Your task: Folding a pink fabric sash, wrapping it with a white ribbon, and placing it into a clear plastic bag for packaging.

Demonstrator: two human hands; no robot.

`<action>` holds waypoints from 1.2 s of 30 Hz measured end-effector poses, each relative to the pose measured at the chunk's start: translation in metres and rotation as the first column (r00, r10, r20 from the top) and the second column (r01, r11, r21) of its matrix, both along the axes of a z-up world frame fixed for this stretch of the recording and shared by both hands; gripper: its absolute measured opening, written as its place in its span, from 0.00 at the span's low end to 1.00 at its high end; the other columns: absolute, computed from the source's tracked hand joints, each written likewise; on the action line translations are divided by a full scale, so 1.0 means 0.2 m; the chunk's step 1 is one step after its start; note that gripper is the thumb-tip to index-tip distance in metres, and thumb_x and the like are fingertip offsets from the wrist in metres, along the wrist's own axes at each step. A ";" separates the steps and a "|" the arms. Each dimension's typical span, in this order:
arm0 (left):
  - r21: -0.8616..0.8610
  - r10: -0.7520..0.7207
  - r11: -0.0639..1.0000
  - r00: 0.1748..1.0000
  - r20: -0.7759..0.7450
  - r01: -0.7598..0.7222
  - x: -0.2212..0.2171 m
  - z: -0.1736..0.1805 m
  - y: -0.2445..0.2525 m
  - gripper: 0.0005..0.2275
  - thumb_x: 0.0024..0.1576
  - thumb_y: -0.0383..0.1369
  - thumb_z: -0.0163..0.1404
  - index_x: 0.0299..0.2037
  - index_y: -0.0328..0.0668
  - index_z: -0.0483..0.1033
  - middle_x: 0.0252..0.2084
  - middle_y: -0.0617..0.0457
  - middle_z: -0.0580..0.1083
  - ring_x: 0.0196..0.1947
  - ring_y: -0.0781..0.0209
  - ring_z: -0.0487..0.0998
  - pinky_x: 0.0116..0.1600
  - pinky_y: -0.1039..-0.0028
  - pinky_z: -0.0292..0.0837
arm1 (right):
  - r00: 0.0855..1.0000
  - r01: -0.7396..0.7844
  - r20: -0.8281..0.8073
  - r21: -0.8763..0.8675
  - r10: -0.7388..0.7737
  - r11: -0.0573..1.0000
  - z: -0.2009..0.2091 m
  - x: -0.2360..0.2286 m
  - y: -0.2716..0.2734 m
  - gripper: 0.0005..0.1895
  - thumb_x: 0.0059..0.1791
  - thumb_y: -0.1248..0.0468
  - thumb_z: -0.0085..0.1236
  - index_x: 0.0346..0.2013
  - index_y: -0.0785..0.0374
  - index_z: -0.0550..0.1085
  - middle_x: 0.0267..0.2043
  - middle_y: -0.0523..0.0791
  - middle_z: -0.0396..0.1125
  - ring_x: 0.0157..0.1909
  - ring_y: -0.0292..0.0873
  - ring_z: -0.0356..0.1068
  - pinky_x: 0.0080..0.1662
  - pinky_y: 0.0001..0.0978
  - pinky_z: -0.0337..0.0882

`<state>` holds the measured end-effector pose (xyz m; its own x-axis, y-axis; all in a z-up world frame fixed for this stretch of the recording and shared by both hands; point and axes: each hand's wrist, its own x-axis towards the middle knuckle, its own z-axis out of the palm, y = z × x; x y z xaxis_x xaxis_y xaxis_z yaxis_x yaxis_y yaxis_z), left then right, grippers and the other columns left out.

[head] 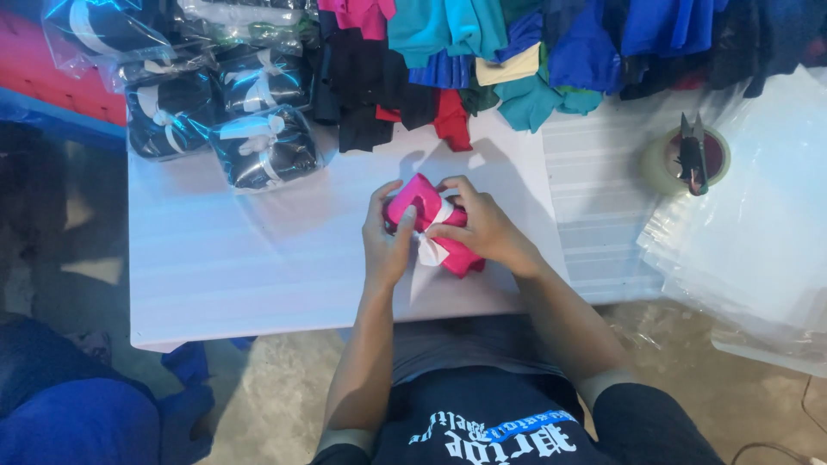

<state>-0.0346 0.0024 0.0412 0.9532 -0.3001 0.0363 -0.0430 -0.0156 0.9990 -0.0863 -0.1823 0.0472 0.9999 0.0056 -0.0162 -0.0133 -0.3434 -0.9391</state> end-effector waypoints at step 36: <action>0.089 0.283 0.955 0.959 0.026 -0.284 -0.14 -0.12 -0.08 0.14 0.69 0.44 0.42 0.48 0.41 0.71 0.38 0.35 0.74 0.51 0.30 0.76 0.59 0.52 0.67 | 0.842 0.523 0.127 0.040 -0.524 0.851 0.06 -0.11 0.06 0.12 0.56 0.54 0.56 0.41 0.59 0.77 0.29 0.50 0.72 0.37 0.46 0.74 0.45 0.40 0.71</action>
<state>-0.0624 -0.0132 0.0173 0.9992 -0.0202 0.0337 -0.0359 -0.1197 0.9922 -0.1090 -0.1703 0.0590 0.8472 -0.5194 0.1113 -0.0695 -0.3161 -0.9462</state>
